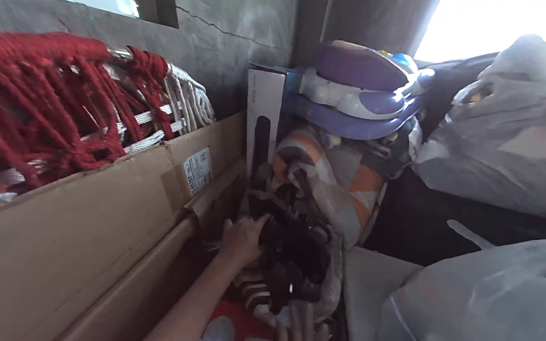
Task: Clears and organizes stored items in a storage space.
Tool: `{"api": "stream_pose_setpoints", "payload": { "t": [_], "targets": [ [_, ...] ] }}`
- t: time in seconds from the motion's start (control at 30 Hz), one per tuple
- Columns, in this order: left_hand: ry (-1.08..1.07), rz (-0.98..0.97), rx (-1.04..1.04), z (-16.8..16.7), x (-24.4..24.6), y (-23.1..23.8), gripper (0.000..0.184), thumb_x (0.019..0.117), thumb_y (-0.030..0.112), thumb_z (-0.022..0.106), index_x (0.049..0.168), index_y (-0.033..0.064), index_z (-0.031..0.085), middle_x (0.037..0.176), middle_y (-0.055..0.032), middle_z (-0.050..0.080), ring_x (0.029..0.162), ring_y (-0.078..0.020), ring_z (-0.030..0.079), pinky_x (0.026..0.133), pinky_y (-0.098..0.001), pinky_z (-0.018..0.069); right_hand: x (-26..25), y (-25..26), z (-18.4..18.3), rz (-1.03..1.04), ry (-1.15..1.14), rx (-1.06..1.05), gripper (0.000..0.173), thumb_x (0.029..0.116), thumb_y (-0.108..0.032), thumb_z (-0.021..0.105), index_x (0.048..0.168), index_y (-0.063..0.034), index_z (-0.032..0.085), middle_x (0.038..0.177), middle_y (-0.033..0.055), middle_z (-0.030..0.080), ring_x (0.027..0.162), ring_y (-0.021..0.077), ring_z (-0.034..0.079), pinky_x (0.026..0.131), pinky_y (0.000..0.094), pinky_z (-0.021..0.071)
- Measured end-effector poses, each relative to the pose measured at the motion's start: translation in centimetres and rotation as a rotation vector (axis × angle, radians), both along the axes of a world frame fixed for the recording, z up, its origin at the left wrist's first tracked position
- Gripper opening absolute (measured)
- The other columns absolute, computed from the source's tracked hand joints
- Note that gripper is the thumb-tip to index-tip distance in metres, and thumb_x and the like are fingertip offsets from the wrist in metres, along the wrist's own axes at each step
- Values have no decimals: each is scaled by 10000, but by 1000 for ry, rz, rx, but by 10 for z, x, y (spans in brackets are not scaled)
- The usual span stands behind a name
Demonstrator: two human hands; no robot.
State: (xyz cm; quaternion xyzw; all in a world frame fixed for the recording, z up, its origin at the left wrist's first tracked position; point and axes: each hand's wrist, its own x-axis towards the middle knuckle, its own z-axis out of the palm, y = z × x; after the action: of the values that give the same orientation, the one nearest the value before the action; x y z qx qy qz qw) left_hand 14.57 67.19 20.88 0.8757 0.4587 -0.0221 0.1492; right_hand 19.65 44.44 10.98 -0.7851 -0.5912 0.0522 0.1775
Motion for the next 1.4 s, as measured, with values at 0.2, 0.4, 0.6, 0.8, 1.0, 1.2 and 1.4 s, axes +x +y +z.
{"api": "stream_pose_setpoints", "payload": {
  "t": [0.2,0.4,0.6,0.8,1.0,1.2,1.4],
  "targets": [
    [-217,63,160,46,-17,-16,761,860,226,829,1538,199,484,1335,-181,641,1294,-393,553,1065,-667,362,1,71,43,-50,376,-134,628,937,-77,657,1505,63,427,1529,312,427,1411,455,441,1179,543,352],
    [-551,67,291,58,-48,-35,636,798,114,856,1384,77,611,1176,-181,699,1134,-403,641,941,-683,468,8,103,6,20,362,-449,498,1026,-334,587,1405,-11,589,1451,266,534,1355,443,498,1082,598,423],
    [-1283,257,-157,63,-34,-66,542,796,-33,783,1289,41,569,1078,-33,703,977,-80,694,850,-274,605,3,80,-1,214,467,-377,304,1005,-36,560,1280,-16,685,1371,233,590,1261,408,573,1049,540,479],
    [-1374,308,-518,25,24,-75,449,894,20,742,1284,-64,534,1018,-87,664,905,-71,652,821,-234,555,17,67,-23,73,630,152,291,862,-103,732,1127,13,759,1243,296,645,1223,494,554,1048,663,400],
    [-927,431,-364,-35,17,-49,797,929,132,747,1533,-95,280,1520,-273,438,1425,-296,447,1185,-380,368,50,68,-30,-554,812,248,353,958,24,550,1292,139,539,1198,330,621,1094,420,633,946,542,513],
    [-698,447,-224,-44,-16,-31,758,940,149,732,1534,-76,317,1527,-281,437,1437,-353,433,1195,-454,348,61,99,2,-489,329,-371,642,919,-148,693,1489,14,445,1448,273,511,1300,402,557,1047,529,487],
    [-1096,532,-67,-36,-38,-43,600,909,54,739,1394,-149,451,1328,-281,591,1255,-265,588,1086,-369,462,62,89,0,-337,355,-549,527,1008,-226,590,1462,26,500,1439,262,553,1344,429,521,1114,594,392]
  ]
}}
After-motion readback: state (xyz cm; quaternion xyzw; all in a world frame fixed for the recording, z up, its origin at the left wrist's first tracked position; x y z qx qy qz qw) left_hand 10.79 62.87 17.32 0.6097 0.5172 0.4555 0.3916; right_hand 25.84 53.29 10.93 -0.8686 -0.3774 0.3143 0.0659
